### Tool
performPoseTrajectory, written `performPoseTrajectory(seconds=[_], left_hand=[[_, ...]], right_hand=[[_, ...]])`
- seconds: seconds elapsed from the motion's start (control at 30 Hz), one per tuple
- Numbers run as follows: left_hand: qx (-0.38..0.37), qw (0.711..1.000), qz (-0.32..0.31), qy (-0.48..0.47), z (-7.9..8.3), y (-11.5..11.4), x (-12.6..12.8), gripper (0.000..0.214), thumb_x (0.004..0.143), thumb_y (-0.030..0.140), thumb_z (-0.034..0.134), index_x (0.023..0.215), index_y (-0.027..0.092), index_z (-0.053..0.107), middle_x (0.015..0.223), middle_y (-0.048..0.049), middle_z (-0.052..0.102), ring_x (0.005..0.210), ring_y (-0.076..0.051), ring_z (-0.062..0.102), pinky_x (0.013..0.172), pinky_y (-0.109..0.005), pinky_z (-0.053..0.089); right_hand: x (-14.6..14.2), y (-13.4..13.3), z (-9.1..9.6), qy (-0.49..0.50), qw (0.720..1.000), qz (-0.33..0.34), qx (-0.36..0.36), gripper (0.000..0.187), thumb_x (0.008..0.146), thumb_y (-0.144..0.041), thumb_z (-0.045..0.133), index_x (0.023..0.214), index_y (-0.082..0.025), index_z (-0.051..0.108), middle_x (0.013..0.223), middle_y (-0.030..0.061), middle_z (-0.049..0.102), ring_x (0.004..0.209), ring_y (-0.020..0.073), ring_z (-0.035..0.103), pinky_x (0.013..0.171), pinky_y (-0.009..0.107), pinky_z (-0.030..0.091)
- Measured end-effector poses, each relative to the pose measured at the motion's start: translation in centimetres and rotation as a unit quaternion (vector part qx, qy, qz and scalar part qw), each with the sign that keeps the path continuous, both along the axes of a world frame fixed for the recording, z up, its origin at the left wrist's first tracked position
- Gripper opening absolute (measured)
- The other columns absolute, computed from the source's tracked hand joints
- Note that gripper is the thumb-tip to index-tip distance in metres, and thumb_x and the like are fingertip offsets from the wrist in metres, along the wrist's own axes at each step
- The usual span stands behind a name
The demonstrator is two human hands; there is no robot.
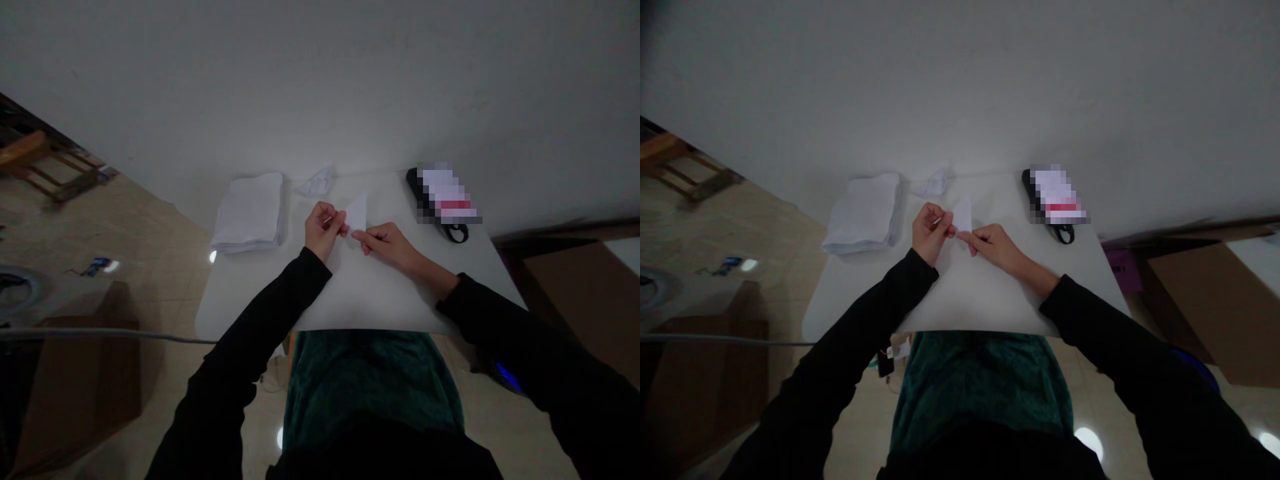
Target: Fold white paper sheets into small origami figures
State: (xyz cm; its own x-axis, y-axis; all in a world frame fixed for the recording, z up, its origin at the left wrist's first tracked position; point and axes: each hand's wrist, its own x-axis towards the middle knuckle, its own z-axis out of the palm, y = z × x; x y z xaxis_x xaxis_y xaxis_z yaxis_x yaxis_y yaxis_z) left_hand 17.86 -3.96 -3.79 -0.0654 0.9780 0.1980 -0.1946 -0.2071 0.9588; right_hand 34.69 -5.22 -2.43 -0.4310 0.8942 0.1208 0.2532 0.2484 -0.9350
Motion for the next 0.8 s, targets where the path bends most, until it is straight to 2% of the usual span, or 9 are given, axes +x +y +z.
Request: performPoseTrajectory(seconds=[0.1, 0.23, 0.33, 0.43, 0.67, 0.8], left_hand=[[-0.006, 1.000, -0.007, 0.003, -0.1, 0.2, -0.1, 0.042, 0.077, 0.043, 0.076, 0.079, 0.022, 0.039, 0.067, 0.0081, 0.049, 0.053, -0.005, 0.055, 0.051, -0.019, 0.046], [0.023, 0.999, -0.020, 0.044, 0.2, -0.1, 0.1, 0.026, 0.081, 0.034, 0.070, 0.081, 0.020, 0.047, 0.070, 0.0055, 0.053, 0.059, -0.006, 0.056, 0.055, -0.019, 0.047], [0.039, 0.994, 0.001, 0.099, 0.7, -0.8, 0.3, 0.021, 0.080, 0.032, 0.070, 0.085, 0.019, 0.054, 0.093, -0.0011, 0.062, 0.072, -0.008, 0.059, 0.055, -0.018, 0.047], [0.041, 0.986, 0.016, 0.162, 1.1, -1.4, 0.6, 0.024, 0.077, 0.033, 0.074, 0.085, 0.019, 0.057, 0.111, -0.0057, 0.063, 0.082, -0.010, 0.062, 0.051, -0.016, 0.042], [0.029, 0.984, 0.001, 0.178, 1.0, -1.6, 0.7, 0.029, 0.070, 0.028, 0.081, 0.078, 0.017, 0.055, 0.108, -0.0064, 0.065, 0.079, -0.011, 0.064, 0.050, -0.014, 0.039], [0.013, 0.988, -0.013, 0.151, 1.1, -1.4, 0.7, 0.027, 0.072, 0.029, 0.078, 0.081, 0.017, 0.055, 0.102, -0.0045, 0.064, 0.076, -0.009, 0.063, 0.049, -0.014, 0.040]], right_hand=[[0.1, 0.0, 0.2, 0.005, 1.000, -0.005, 0.003, 0.065, 0.080, -0.073, 0.059, 0.047, -0.018, 0.052, 0.042, -0.0067, 0.029, 0.044, 0.0062, 0.024, 0.047, 0.028, 0.019], [0.1, -0.1, 0.0, 0.004, 1.000, -0.022, 0.010, 0.064, 0.081, -0.071, 0.059, 0.046, -0.018, 0.049, 0.043, -0.0059, 0.030, 0.045, 0.0063, 0.024, 0.047, 0.028, 0.019], [0.1, -0.1, -0.3, -0.004, 0.999, -0.036, 0.029, 0.065, 0.082, -0.071, 0.056, 0.046, -0.018, 0.047, 0.044, -0.0050, 0.032, 0.045, 0.0064, 0.025, 0.047, 0.028, 0.018], [0.1, 0.0, -0.7, -0.026, 0.997, -0.049, 0.059, 0.065, 0.085, -0.069, 0.052, 0.046, -0.018, 0.045, 0.043, -0.0043, 0.032, 0.044, 0.0065, 0.025, 0.046, 0.028, 0.018], [0.0, -0.1, -1.1, -0.084, 0.987, -0.021, 0.133, 0.057, 0.090, -0.053, 0.048, 0.045, -0.019, 0.036, 0.043, -0.0036, 0.032, 0.044, 0.0070, 0.029, 0.049, 0.028, 0.021], [0.0, -0.3, -0.5, -0.075, 0.990, -0.013, 0.121, 0.053, 0.089, -0.054, 0.053, 0.050, -0.019, 0.043, 0.047, -0.0030, 0.038, 0.049, 0.0081, 0.034, 0.051, 0.027, 0.025]])
